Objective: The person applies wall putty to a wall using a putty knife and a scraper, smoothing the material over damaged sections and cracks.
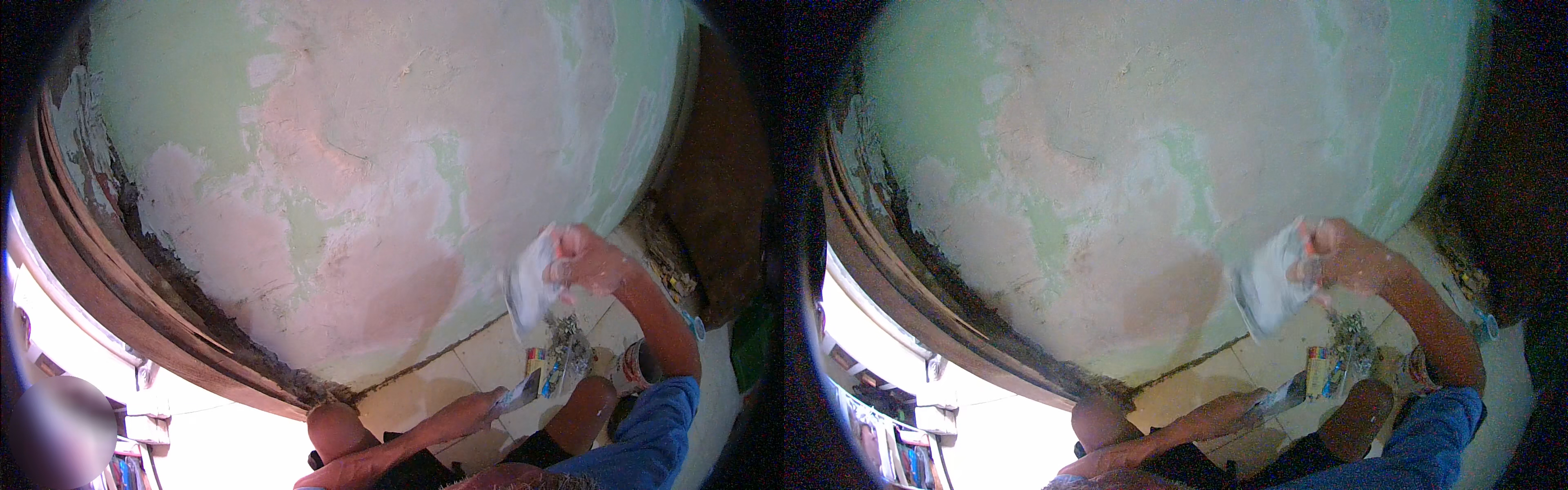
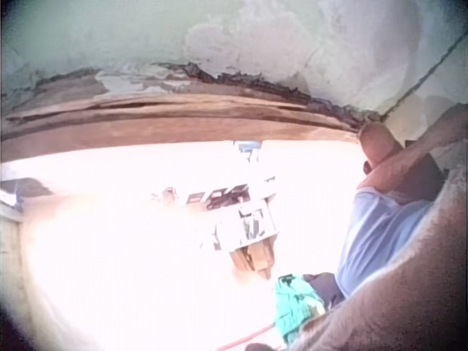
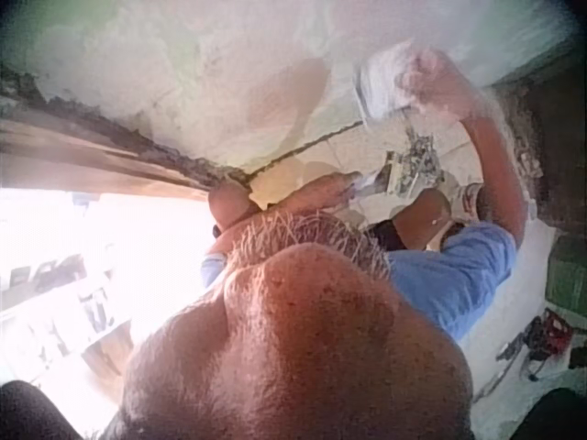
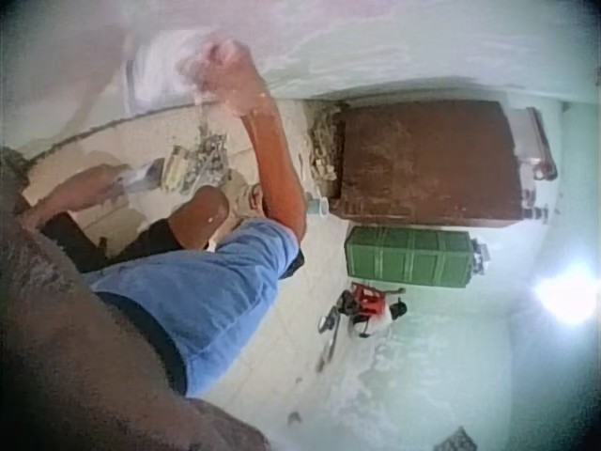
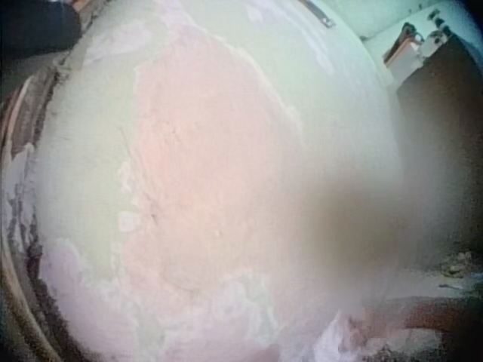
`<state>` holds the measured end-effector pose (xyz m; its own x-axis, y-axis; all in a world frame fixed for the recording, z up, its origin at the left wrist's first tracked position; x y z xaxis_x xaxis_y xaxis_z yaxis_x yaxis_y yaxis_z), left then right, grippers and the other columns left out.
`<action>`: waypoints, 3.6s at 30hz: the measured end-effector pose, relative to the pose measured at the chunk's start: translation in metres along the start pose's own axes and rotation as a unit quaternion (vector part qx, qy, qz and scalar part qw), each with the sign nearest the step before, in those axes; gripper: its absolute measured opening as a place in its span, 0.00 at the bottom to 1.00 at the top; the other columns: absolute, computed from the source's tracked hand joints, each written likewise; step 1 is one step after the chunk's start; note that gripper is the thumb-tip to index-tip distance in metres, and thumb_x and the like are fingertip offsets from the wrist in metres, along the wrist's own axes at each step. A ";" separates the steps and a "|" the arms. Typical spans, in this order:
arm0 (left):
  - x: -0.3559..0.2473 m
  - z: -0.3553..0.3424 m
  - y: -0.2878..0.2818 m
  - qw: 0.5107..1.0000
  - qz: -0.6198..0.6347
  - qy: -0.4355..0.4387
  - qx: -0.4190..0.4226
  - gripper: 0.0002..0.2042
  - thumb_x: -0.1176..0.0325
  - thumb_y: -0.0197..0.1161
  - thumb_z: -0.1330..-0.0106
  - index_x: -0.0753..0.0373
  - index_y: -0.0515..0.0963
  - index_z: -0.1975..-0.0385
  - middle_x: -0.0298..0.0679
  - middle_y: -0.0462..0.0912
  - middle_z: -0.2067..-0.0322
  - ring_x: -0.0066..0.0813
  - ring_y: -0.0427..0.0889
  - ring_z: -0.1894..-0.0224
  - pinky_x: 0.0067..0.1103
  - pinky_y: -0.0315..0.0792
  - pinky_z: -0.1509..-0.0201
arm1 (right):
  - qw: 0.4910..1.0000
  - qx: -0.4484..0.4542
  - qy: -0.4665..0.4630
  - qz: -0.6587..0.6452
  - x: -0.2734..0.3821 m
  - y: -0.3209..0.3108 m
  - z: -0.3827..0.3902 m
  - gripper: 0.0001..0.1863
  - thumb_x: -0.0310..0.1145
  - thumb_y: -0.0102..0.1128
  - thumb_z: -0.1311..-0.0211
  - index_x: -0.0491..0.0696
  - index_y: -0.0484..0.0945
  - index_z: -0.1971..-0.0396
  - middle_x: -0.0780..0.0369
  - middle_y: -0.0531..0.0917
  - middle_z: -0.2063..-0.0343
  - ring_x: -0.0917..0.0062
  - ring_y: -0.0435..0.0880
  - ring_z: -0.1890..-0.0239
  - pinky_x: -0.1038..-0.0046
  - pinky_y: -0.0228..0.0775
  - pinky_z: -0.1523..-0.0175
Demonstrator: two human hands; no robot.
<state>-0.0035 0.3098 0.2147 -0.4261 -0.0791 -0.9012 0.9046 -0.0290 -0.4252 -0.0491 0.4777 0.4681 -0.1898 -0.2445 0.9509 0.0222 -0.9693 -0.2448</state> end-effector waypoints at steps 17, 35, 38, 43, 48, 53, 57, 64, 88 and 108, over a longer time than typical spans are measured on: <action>-0.017 0.005 -0.017 0.999 -0.005 0.034 -0.033 0.22 0.58 0.44 0.27 0.70 0.61 0.43 0.61 0.77 0.66 0.59 0.77 0.60 0.43 0.69 0.54 | 0.656 -0.303 -0.426 0.545 0.232 0.003 0.004 0.15 0.30 0.61 0.39 0.41 0.77 0.54 0.68 0.76 0.67 0.86 0.71 0.63 0.81 0.67 0.54; -0.033 -0.002 -0.015 0.999 -0.031 0.045 -0.003 0.21 0.57 0.43 0.26 0.66 0.63 0.43 0.59 0.78 0.61 0.56 0.79 0.58 0.39 0.73 0.53 | 0.656 -0.318 -0.450 0.517 0.312 0.054 -0.002 0.15 0.29 0.64 0.49 0.35 0.78 0.63 0.54 0.84 0.63 0.75 0.81 0.56 0.70 0.71 0.54; -0.033 0.005 -0.021 0.999 -0.034 0.012 0.003 0.20 0.57 0.43 0.26 0.66 0.63 0.44 0.58 0.78 0.63 0.56 0.79 0.59 0.41 0.73 0.54 | 0.597 -0.386 -0.393 0.583 0.324 0.046 -0.001 0.18 0.31 0.66 0.50 0.35 0.78 0.61 0.55 0.84 0.65 0.77 0.82 0.58 0.71 0.70 0.56; -0.026 0.002 -0.018 0.998 -0.027 0.052 -0.029 0.18 0.59 0.44 0.27 0.65 0.63 0.44 0.58 0.78 0.66 0.55 0.79 0.62 0.41 0.73 0.57 | 0.620 -0.478 -0.443 0.437 0.321 -0.018 0.018 0.17 0.33 0.66 0.48 0.36 0.78 0.62 0.55 0.84 0.66 0.75 0.82 0.60 0.71 0.71 0.57; -0.024 0.013 -0.027 0.998 -0.004 0.037 -0.055 0.19 0.59 0.45 0.27 0.67 0.63 0.45 0.59 0.78 0.68 0.59 0.78 0.63 0.43 0.71 0.57 | 0.712 -0.339 -0.452 0.417 0.274 -0.001 -0.006 0.14 0.32 0.64 0.46 0.36 0.77 0.66 0.54 0.83 0.66 0.75 0.81 0.58 0.72 0.71 0.56; -0.044 0.006 -0.029 0.999 -0.007 0.040 -0.032 0.20 0.60 0.46 0.28 0.69 0.63 0.45 0.61 0.78 0.68 0.60 0.78 0.62 0.44 0.70 0.57 | 0.751 -0.235 -0.426 0.445 0.260 0.032 -0.015 0.12 0.31 0.63 0.44 0.36 0.75 0.69 0.53 0.82 0.66 0.75 0.81 0.56 0.73 0.71 0.56; -0.033 0.009 -0.027 0.996 -0.020 0.053 -0.065 0.20 0.60 0.47 0.28 0.69 0.63 0.45 0.61 0.78 0.68 0.60 0.78 0.62 0.44 0.70 0.58 | 0.714 -0.271 -0.428 0.484 0.278 0.046 -0.019 0.11 0.29 0.63 0.44 0.36 0.74 0.72 0.52 0.81 0.66 0.75 0.81 0.55 0.74 0.71 0.55; -0.034 0.003 -0.018 0.993 -0.032 0.095 -0.055 0.19 0.58 0.44 0.27 0.66 0.63 0.45 0.58 0.79 0.63 0.58 0.79 0.60 0.41 0.74 0.55 | 0.607 -0.412 -0.432 0.524 0.313 0.050 0.005 0.10 0.28 0.64 0.47 0.37 0.76 0.70 0.58 0.79 0.74 0.74 0.83 0.60 0.74 0.70 0.60; -0.021 0.006 -0.020 0.990 -0.032 0.108 -0.080 0.22 0.59 0.45 0.27 0.70 0.61 0.42 0.60 0.78 0.67 0.57 0.78 0.62 0.42 0.70 0.56 | 0.676 -0.475 -0.474 0.304 0.265 -0.059 0.025 0.13 0.33 0.64 0.42 0.41 0.78 0.60 0.65 0.79 0.71 0.83 0.76 0.65 0.79 0.69 0.58; -0.026 0.007 -0.021 0.998 -0.025 0.044 -0.042 0.21 0.60 0.46 0.27 0.68 0.61 0.42 0.61 0.78 0.66 0.59 0.77 0.61 0.42 0.70 0.57 | 0.727 -0.453 -0.471 0.213 0.216 -0.065 0.015 0.16 0.35 0.64 0.41 0.43 0.77 0.56 0.69 0.80 0.69 0.88 0.75 0.67 0.84 0.68 0.60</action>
<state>-0.0110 0.3052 0.2473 -0.4732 0.0078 -0.8809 0.8799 0.0524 -0.4722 -0.0763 0.4873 0.6920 0.4106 -0.8397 0.3555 -0.8536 -0.4910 -0.1738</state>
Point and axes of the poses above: each hand's wrist, its own z-axis away from the middle knuckle, its own y-axis out of the palm, x = y × z, the point moved 7 cm from there along -z, towards the middle knuckle
